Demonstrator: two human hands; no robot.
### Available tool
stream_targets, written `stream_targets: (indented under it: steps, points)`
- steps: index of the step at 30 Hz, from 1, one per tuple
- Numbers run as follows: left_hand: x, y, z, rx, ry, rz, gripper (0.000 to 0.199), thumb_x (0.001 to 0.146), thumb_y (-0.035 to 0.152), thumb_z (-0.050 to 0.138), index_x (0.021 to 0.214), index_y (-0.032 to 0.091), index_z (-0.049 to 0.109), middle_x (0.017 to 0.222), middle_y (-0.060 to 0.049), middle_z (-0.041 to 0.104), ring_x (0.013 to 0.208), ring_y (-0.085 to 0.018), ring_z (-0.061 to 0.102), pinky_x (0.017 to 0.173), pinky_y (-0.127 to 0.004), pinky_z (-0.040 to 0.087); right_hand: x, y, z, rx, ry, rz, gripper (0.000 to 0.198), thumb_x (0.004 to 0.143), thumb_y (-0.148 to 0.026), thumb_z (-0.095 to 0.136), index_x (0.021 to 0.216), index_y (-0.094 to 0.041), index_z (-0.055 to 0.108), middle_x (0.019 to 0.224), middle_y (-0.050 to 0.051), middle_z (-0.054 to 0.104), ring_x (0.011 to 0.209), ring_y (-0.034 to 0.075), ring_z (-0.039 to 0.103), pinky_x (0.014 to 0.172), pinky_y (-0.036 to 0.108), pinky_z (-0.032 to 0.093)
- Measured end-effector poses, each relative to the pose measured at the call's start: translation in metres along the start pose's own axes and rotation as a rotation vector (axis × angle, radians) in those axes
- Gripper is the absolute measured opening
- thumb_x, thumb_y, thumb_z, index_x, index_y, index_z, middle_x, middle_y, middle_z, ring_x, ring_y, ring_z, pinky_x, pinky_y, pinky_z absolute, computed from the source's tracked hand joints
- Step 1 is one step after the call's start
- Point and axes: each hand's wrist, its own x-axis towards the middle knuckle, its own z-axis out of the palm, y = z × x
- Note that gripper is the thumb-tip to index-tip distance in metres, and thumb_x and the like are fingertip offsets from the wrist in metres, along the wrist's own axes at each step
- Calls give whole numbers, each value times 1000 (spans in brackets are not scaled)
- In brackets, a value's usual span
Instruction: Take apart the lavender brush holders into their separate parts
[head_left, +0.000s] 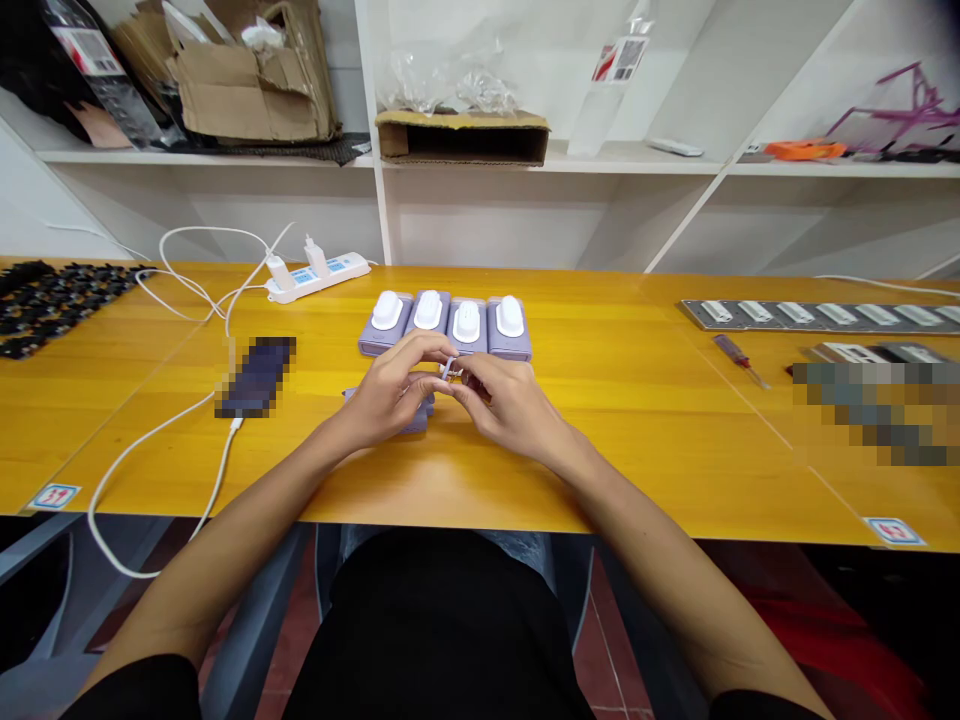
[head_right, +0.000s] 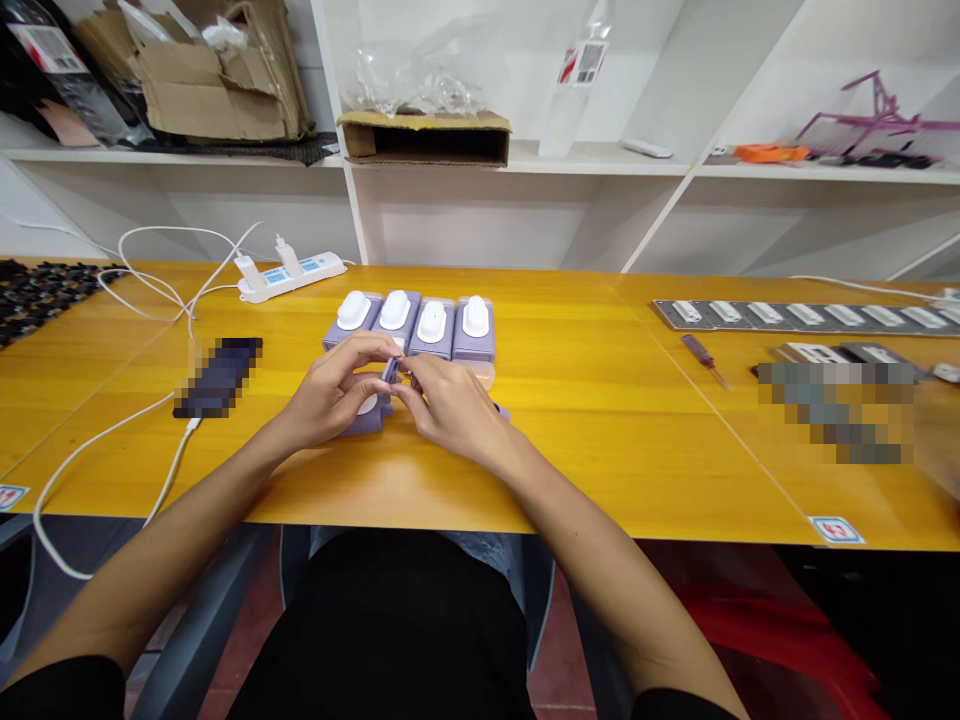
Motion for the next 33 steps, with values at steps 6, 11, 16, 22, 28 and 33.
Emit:
stream_targets:
  steps: [6, 11, 16, 22, 28, 33]
  points:
    - [-1, 1, 1, 60, -31, 41, 35, 110, 10, 57, 143, 21, 64, 129, -15, 74, 124, -24, 72, 105, -41, 63, 3, -2, -8, 99, -107, 32, 20, 113, -28, 55, 97, -20, 63, 83, 3, 67, 71, 17, 54, 67, 31, 37]
    - [0, 4, 1, 46, -58, 64, 41, 111, 7, 51, 146, 21, 66, 130, -15, 73, 122, -24, 73, 102, -39, 64, 7, -5, -18, 406, -215, 178, 24, 112, -33, 60, 93, -19, 66, 74, -4, 58, 62, 11, 43, 60, 28, 34]
    - [-1, 7, 2, 47, -69, 94, 45, 108, 1, 49, 145, 22, 65, 128, -14, 72, 122, -22, 73, 98, -35, 67, 8, -1, -21, 774, -332, 351, 29, 110, -43, 65, 92, -20, 67, 68, -8, 41, 57, 9, 31, 52, 26, 26]
    - [-5, 13, 4, 113, -99, 112, 53, 106, -3, 45, 149, 22, 62, 135, -14, 73, 129, -23, 73, 97, -34, 70, 11, 5, -22, 1233, -459, 572, 34, 97, -46, 83, 88, -19, 66, 69, -7, 50, 50, 5, 28, 46, 23, 18]
    - [-10, 15, 6, 295, -68, 219, 55, 109, -1, 41, 155, 23, 58, 141, -15, 76, 135, -23, 75, 108, -36, 68, 14, 3, -27, 1408, -475, 692, 29, 90, -38, 88, 91, -16, 69, 66, -5, 52, 49, 5, 30, 46, 21, 17]
    - [-8, 13, 5, 302, -42, 240, 50, 111, 5, 48, 157, 23, 58, 139, -15, 77, 133, -23, 75, 108, -37, 67, 15, 0, -25, 1401, -463, 652, 31, 89, -39, 88, 87, -17, 66, 66, -6, 52, 49, 5, 28, 45, 21, 18]
